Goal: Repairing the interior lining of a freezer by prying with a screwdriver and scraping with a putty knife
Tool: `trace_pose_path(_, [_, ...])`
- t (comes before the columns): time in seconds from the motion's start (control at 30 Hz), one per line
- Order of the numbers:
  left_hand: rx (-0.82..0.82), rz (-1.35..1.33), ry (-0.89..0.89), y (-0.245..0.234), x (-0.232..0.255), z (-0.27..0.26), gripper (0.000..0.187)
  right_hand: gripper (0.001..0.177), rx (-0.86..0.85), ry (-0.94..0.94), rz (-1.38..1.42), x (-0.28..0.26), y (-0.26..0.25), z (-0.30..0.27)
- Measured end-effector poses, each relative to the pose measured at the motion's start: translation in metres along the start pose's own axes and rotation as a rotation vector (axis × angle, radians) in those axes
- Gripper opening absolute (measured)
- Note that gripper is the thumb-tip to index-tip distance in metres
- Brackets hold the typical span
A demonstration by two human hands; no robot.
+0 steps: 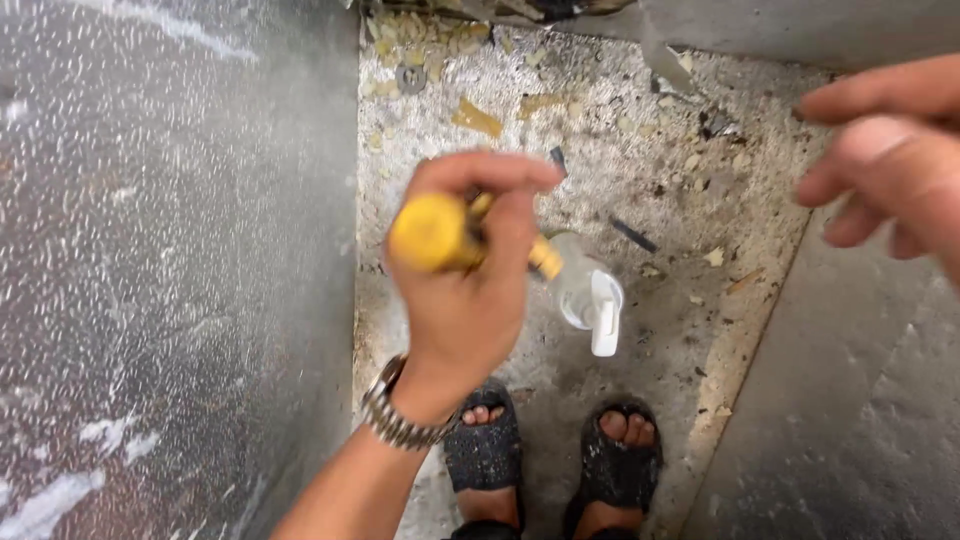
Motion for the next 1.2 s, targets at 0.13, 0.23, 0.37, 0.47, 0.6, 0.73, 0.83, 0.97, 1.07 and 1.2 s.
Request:
trace_pose_path(0.13, [-0.097, 0.045, -0.163, 0.022, 0.016, 0.015, 0.037, 0.049, -0.005, -0.104, 0.178, -0.057, 0.012, 0.015])
trace_pose_path(0.23, [-0.067, 0.06, -0.119, 0.026, 0.037, 0.027, 0.042, 0.087, -0.193, -0.483, 0.179, -0.082, 0.019, 0.03])
trace_pose_path(0.37, [-0.076, 0.277, 0.022, 0.015, 0.04, 0.029, 0.026, 0.074, -0.145, -0.642, 0.039, -0.084, 0.036, 0.034])
trace_pose_path(0.47, [-0.088, 0.442, 0.134, 0.011, 0.02, 0.029, 0.039, 0.067, -0.068, -0.767, -0.08, -0.079, 0.038, 0.031])
trace_pose_path(0.6, [0.017, 0.343, 0.083, -0.004, 0.022, 0.028, 0.044, 0.039, 0.129, -0.606, -0.069, -0.013, 0.047, 0.013])
trace_pose_path(0.73, [0.021, 0.097, -0.117, -0.033, 0.036, 0.025, 0.021, 0.023, 0.075, -0.174, -0.018, 0.017, 0.082, 0.014])
trace_pose_path(0.83, [-0.037, 0.059, -0.539, -0.043, -0.009, 0.006, 0.025, 0.033, -0.009, -0.069, 0.123, 0.042, 0.121, 0.037])
trace_pose_path(0.97, [0.066, 0.041, -0.722, -0.047, -0.056, -0.014, 0.026, 0.028, 0.194, -0.24, 0.134, 0.041, 0.154, 0.061])
trace_pose_path(1.07, [0.009, 0.044, -0.719, -0.049, -0.076, -0.02, 0.055, 0.025, 0.326, -0.374, 0.187, 0.042, 0.172, 0.077])
trace_pose_path(1.2, [0.025, 0.154, -0.69, -0.061, -0.084, -0.019, 0.066, 0.026, 0.431, -0.33, 0.175, 0.04, 0.185, 0.093])
Point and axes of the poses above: each hand's wrist, its own z-axis towards the middle knuckle, its own y-axis out of the palm, x = y × z, the point moved 1 cm from there along z, towards the middle knuckle, and after that the axes turned 15 degrees about -y, right-handed, at the moved point
